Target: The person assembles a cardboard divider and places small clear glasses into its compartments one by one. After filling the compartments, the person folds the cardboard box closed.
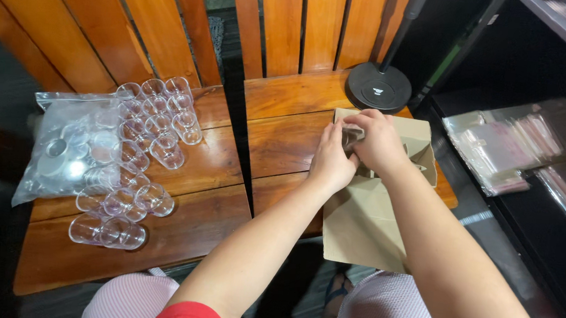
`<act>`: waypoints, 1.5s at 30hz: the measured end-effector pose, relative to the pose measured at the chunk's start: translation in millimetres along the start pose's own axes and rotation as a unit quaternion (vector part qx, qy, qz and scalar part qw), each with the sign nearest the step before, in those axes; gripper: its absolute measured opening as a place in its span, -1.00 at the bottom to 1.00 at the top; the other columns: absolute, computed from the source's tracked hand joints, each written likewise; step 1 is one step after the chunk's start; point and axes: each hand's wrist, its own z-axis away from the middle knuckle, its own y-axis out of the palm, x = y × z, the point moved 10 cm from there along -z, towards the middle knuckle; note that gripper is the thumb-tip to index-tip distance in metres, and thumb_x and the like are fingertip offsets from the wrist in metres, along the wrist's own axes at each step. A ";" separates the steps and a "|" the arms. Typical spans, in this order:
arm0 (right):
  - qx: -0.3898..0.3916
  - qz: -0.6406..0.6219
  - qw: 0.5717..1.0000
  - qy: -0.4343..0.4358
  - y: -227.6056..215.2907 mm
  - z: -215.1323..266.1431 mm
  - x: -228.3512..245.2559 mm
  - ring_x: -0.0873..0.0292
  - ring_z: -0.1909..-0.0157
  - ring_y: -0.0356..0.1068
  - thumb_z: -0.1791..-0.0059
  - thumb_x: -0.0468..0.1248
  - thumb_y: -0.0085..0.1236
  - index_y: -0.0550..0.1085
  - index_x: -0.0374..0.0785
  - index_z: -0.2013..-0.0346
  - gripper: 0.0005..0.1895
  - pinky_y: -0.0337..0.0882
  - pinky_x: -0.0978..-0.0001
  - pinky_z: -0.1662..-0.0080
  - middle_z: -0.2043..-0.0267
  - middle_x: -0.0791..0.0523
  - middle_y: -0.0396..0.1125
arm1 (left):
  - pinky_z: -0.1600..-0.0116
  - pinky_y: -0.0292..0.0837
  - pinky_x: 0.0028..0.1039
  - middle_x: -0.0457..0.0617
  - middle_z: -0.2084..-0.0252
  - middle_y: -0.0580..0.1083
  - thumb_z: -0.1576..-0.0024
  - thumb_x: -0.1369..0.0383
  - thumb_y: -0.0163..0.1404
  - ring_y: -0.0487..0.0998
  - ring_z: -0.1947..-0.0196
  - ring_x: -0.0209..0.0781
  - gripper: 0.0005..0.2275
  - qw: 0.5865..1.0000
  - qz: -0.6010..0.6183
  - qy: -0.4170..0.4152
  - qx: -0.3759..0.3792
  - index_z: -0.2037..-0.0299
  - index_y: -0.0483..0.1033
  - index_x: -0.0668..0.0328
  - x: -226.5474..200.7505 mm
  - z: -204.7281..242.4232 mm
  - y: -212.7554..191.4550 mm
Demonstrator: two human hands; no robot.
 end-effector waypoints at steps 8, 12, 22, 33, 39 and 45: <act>0.031 0.030 0.999 -0.028 11.2 -0.2 9.0 0.00 -0.30 0.26 0.27 -0.44 0.38 0.53 0.13 -0.12 -0.31 0.47 0.15 -0.17 -0.20 0.23 0.33 | -0.45 0.24 -0.05 0.20 -0.56 0.01 -0.07 0.37 0.05 0.17 -0.49 0.31 -0.24 0.999 -0.032 -0.013 0.003 -0.52 0.01 0.32 3.7 -0.2 7.7; 0.039 0.028 0.999 -0.003 12.0 2.5 14.0 -0.03 -0.30 0.31 0.25 -0.36 0.45 0.43 0.09 -0.18 -0.27 0.49 0.06 -0.17 -0.20 0.18 0.30 | -0.44 0.26 -0.04 0.18 -0.57 0.02 -0.09 0.37 0.01 0.21 -0.46 0.32 -0.26 0.999 -0.030 -0.035 -0.009 -0.52 0.00 0.34 17.6 -5.4 10.6; 0.019 -0.033 0.999 0.021 -9.1 17.3 23.0 -0.02 -0.23 0.41 0.28 -0.30 0.50 0.41 0.10 -0.23 -0.19 0.47 0.05 -0.18 -0.13 0.12 0.35 | -0.49 0.22 -0.14 0.10 -0.56 0.05 -0.08 0.41 -0.06 0.19 -0.50 0.13 -0.28 0.998 -0.012 -0.065 -0.009 -0.53 0.01 0.31 26.3 -7.0 14.6; 0.030 0.002 0.999 -0.033 16.8 10.3 25.5 -0.06 -0.26 0.38 0.25 -0.36 0.41 0.49 0.07 -0.17 -0.31 0.48 0.08 -0.20 -0.20 0.16 0.35 | -0.50 0.19 -0.09 0.29 -0.44 0.24 -0.08 0.60 -0.16 0.26 -0.46 0.18 -0.28 0.995 0.062 -0.065 -0.050 -0.54 -0.10 0.41 23.8 5.9 15.7; 0.047 0.011 0.998 -0.029 11.2 15.5 34.3 -0.15 -0.24 0.39 0.22 -0.45 0.27 0.50 0.01 -0.21 -0.31 0.50 0.06 -0.15 -0.15 0.06 0.31 | -0.47 0.19 -0.16 0.25 -0.29 0.35 -0.16 0.45 -0.19 0.34 -0.37 0.14 -0.43 0.976 0.173 -0.108 -0.078 -0.44 0.11 0.40 32.1 -3.4 24.2; 0.072 0.013 0.997 0.001 26.9 6.6 21.9 -0.06 -0.26 0.38 0.16 -0.28 0.38 0.53 0.14 -0.18 -0.41 0.49 0.11 -0.17 -0.18 0.13 0.35 | -0.39 0.20 -0.48 -0.15 0.12 0.65 -0.31 -0.12 -0.21 0.56 -0.16 -0.34 -0.44 0.856 0.429 -0.266 -0.112 -0.24 0.52 0.14 43.2 -4.9 31.8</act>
